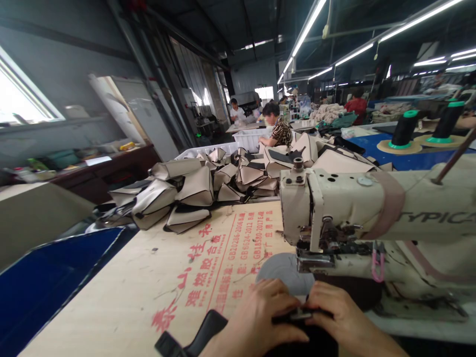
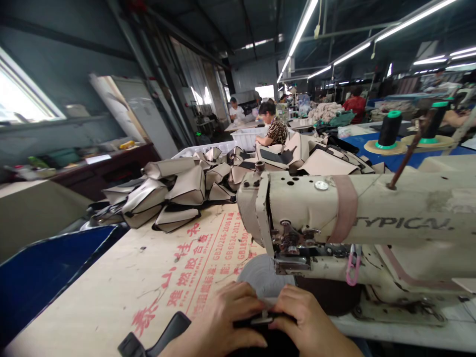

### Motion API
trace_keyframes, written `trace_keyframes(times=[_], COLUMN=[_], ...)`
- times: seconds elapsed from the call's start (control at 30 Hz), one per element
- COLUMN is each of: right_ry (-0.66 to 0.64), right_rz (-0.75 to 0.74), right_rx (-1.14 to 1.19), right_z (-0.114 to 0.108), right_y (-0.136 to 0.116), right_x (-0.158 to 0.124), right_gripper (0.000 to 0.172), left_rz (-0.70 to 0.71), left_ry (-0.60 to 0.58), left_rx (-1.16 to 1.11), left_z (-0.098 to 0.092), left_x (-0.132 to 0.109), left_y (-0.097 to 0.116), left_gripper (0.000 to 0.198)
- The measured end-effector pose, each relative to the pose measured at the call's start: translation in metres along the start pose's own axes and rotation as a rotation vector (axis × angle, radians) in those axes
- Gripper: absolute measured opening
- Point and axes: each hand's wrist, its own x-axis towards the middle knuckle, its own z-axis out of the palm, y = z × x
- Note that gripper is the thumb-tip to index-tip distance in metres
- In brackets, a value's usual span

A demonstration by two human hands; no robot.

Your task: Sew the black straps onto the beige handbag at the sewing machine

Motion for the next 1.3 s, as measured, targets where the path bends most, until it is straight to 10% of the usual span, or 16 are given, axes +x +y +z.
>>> trace_keyframes(times=[0.23,0.6,0.87,1.3], right_ry=[0.033,0.1,0.149,0.079], right_rz=[0.066,0.07,0.089,0.135], right_rx=[0.044,0.103,0.071,0.045], right_z=[0.003,0.001,0.005,0.001], right_y=[0.003,0.002,0.009,-0.002], right_x=[-0.004,0.001,0.0,0.013], right_gripper=[0.034,0.028,0.026,0.013], left_rz=[-0.315,0.081,0.099,-0.025], left_ry=[0.191,0.208,0.041,0.155], left_rx=[-0.358,0.108,-0.001,-0.158], left_z=[0.016,0.011,0.004,0.015], left_x=[0.015,0.0,0.011,0.015], left_y=[0.008,-0.005,-0.01,-0.015], left_gripper=[0.01,0.023,0.022,0.013])
